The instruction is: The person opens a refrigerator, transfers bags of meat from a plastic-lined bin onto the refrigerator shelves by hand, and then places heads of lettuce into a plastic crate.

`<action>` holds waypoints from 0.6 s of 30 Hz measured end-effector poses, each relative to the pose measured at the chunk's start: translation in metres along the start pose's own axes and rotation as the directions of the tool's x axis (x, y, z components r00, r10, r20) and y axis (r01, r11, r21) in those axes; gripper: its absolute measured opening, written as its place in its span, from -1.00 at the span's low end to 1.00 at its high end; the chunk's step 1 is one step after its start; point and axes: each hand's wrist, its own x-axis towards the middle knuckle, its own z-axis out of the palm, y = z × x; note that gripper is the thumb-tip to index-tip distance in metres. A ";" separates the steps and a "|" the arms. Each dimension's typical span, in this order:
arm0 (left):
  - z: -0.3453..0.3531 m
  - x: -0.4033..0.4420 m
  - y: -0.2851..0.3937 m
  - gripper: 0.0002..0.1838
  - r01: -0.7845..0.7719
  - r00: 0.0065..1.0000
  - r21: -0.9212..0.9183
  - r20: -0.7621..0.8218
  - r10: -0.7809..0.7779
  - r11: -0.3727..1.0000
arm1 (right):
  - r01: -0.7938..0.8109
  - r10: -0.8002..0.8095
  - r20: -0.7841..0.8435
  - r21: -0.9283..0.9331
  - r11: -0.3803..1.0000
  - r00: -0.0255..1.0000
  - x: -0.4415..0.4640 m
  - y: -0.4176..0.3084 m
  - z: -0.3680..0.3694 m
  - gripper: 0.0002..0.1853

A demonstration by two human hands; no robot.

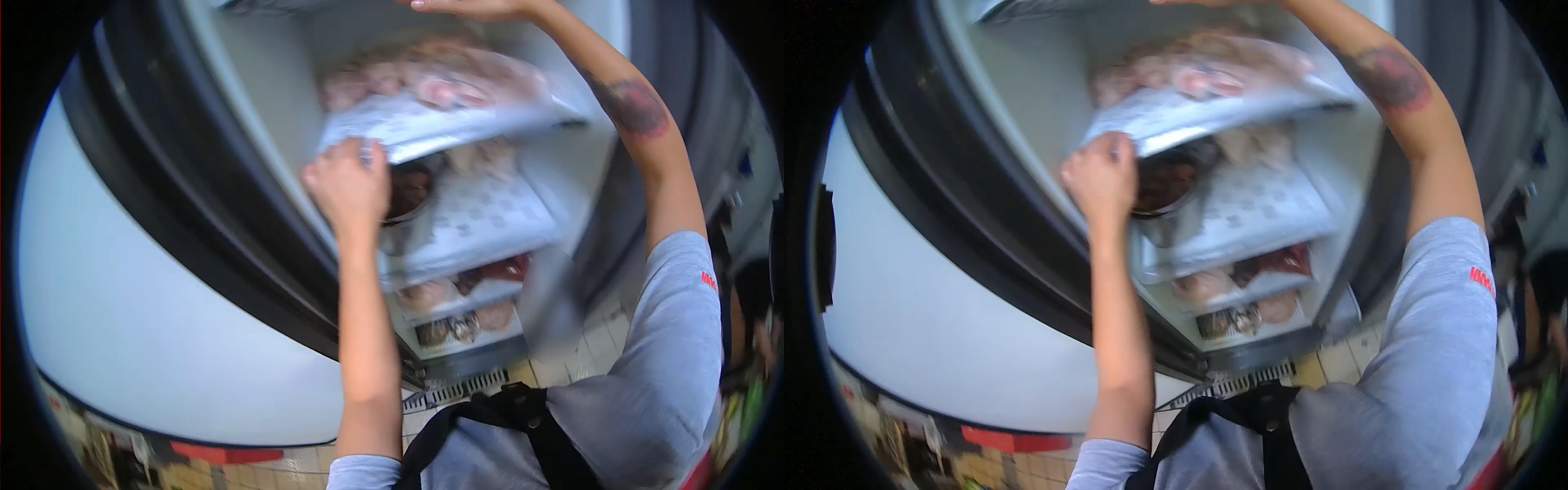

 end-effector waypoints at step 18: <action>-0.015 -0.088 0.033 -0.47 -0.431 0.877 -0.013 -0.243 0.415 0.902 | -0.794 0.734 0.317 -0.346 -0.500 -0.600 -0.987 -0.416 0.006 -0.49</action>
